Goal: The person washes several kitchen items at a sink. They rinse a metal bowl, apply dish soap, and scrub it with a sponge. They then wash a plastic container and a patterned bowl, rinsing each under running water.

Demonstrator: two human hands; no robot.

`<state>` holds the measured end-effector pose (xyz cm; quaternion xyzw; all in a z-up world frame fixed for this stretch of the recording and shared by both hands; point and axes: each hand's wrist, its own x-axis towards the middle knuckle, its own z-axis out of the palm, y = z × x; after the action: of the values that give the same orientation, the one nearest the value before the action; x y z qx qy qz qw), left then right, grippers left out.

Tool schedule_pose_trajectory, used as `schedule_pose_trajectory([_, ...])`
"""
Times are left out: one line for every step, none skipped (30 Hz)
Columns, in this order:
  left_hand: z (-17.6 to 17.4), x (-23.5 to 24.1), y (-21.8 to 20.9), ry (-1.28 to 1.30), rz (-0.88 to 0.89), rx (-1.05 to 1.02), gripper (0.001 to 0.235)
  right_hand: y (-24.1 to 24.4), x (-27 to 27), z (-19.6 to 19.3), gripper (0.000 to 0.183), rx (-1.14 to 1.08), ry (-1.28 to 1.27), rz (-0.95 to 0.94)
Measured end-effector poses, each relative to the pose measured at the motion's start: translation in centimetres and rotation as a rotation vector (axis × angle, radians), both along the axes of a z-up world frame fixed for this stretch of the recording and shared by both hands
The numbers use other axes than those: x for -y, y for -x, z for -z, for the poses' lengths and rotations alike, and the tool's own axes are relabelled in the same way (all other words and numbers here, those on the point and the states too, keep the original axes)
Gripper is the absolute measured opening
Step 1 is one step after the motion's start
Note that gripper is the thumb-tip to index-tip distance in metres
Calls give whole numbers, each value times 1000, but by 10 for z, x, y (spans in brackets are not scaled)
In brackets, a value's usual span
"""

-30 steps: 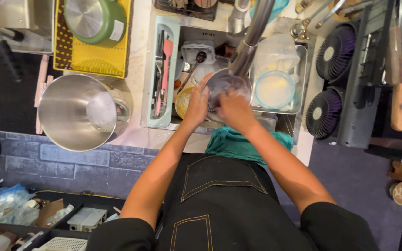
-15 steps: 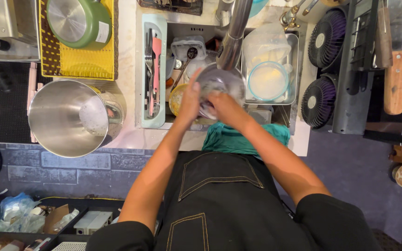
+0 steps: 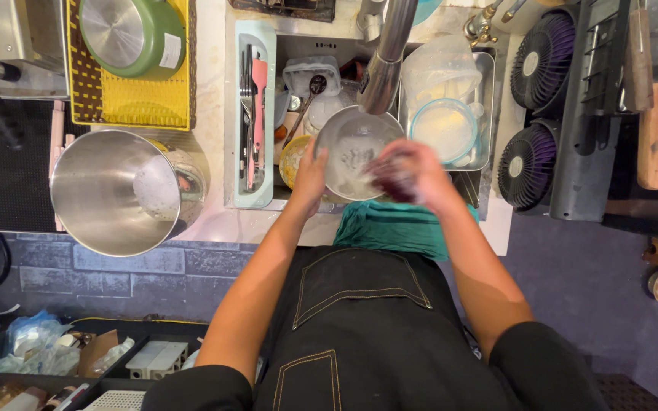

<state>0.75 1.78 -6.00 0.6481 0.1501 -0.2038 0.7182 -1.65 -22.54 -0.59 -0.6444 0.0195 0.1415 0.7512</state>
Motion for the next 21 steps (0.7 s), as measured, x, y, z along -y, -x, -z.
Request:
schedule_pose_trajectory([2, 4, 4, 78, -19, -138, 50, 9, 9, -7, 24, -20, -188, 189])
schedule_pose_trajectory([3, 10, 8, 156, -37, -277, 52, 15, 16, -13, 29, -37, -377, 378])
schedule_pose_trajectory([4, 18, 14, 202, -4, -318, 52, 19, 16, -17, 28, 61, -349, 478])
schedule_pose_trajectory([6, 28, 20, 249, 29, -359, 52, 21, 16, -22, 28, 158, -318, 577])
schedule_pose_trajectory([7, 37, 23, 292, 71, -401, 52, 22, 15, -28, 28, 259, -286, 685])
schedule_pose_trajectory([8, 43, 26, 336, 162, -389, 53, 20, 15, -35, 28, 365, -37, 640])
schedule_pose_trajectory([9, 53, 29, 386, 257, -379, 53, 18, 19, -43, 28, 463, 220, 589])
schedule_pose_trajectory([11, 62, 30, 435, 352, -370, 53, 16, 24, -52, 29, 550, 479, 528])
schedule_pose_trajectory([12, 69, 31, 424, 415, -279, 51, 12, 29, -61, 28, 549, 501, 502])
schedule_pose_trajectory([13, 75, 31, 413, 476, -188, 50, 9, 34, -70, 28, 547, 523, 476])
schedule_pose_trajectory([14, 80, 30, 400, 539, -95, 48, 9, 36, -79, 28, 547, 542, 452])
schedule_pose_trajectory([14, 84, 30, 332, 538, -116, 49, 13, 35, -86, 27, 570, 539, 426])
schedule_pose_trajectory([13, 87, 28, 262, 528, -132, 51, 18, 30, -91, 26, 600, 531, 393])
schedule_pose_trajectory([11, 90, 26, 192, 519, -147, 52, 25, 23, -95, 25, 630, 522, 360])
schedule_pose_trajectory([10, 92, 27, 238, 509, -123, 52, 35, 11, -95, 27, 568, 486, 405])
schedule_pose_trajectory([8, 94, 28, 284, 500, -99, 51, 44, -2, -94, 34, 506, 450, 449])
schedule_pose_trajectory([7, 94, 30, 328, 492, -77, 51, 50, -11, -91, 44, 440, 411, 493])
schedule_pose_trajectory([6, 95, 30, 333, 487, -153, 53, 53, -16, -88, 27, 714, 517, 468])
schedule_pose_trajectory([4, 96, 29, 340, 483, -227, 54, 56, -19, -86, 16, 990, 622, 433])
schedule_pose_trajectory([2, 95, 28, 346, 479, -302, 56, 57, -18, -84, 22, 1264, 724, 385])
schedule_pose_trajectory([1, 94, 26, 299, 536, -226, 58, 53, -13, -82, 19, 1068, 735, 421])
